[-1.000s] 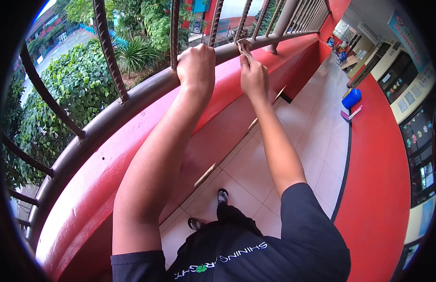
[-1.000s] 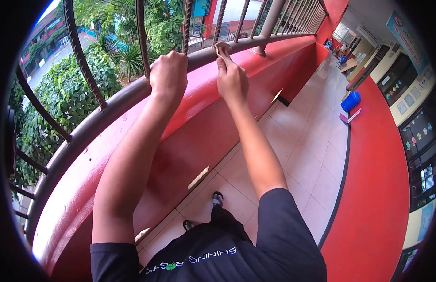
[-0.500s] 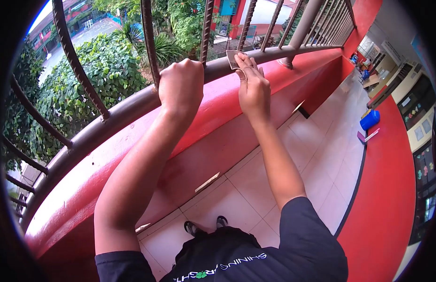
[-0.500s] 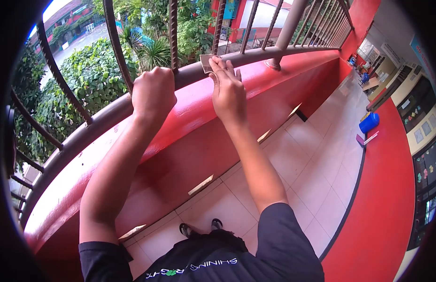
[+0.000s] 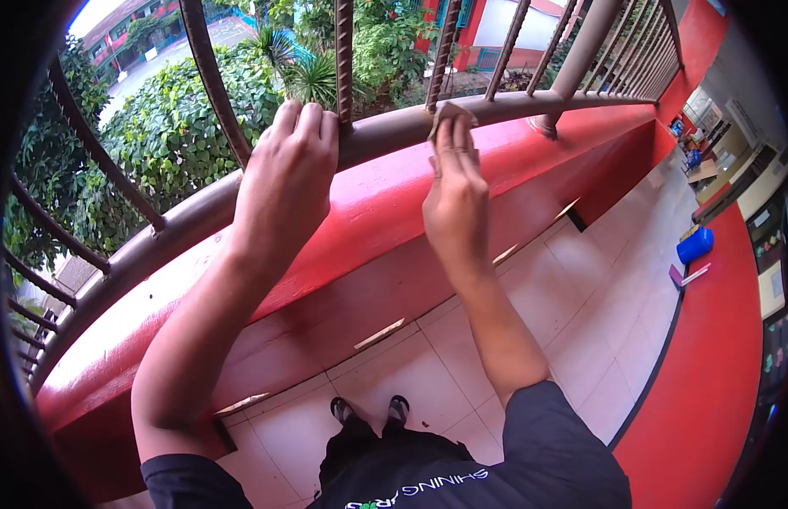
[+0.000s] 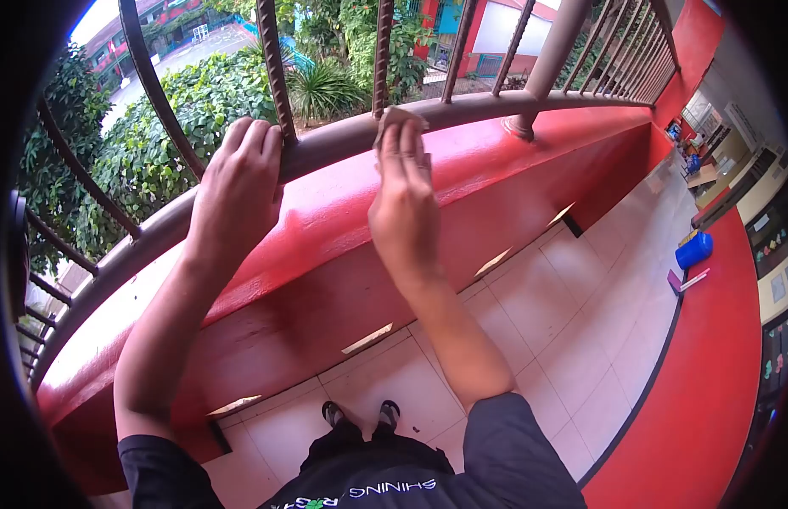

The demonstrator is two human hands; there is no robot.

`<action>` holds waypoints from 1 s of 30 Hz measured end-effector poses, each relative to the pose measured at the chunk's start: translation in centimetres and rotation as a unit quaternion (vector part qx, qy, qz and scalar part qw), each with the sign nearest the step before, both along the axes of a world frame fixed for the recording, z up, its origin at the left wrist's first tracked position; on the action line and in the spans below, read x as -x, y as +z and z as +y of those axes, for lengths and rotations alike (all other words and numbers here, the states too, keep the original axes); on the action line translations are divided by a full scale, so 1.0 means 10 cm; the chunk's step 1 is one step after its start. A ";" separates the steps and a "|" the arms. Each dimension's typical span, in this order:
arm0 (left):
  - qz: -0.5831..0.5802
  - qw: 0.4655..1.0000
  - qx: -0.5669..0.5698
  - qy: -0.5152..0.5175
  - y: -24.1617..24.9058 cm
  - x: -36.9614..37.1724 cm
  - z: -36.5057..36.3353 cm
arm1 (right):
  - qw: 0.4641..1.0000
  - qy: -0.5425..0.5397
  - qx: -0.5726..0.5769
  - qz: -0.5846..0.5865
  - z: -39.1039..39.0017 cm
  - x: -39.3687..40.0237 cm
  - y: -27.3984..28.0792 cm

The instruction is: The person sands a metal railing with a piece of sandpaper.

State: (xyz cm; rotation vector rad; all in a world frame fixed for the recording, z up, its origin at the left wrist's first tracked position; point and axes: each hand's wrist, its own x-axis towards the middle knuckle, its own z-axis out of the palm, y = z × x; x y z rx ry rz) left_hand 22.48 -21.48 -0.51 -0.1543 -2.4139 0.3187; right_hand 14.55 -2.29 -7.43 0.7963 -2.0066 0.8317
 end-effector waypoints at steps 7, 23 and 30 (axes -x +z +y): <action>0.127 0.992 0.013 -0.021 -0.07 -0.72 -0.69 | 0.998 0.056 -0.009 -0.014 -0.03 -0.03 -0.03; -0.144 0.973 -0.115 0.139 0.22 -0.48 -0.46 | 0.994 -0.006 0.076 -0.076 -0.15 -0.17 0.06; -0.139 0.974 -0.138 0.112 0.20 -0.53 -0.49 | 0.998 -0.004 0.029 -0.046 -0.36 -0.34 0.09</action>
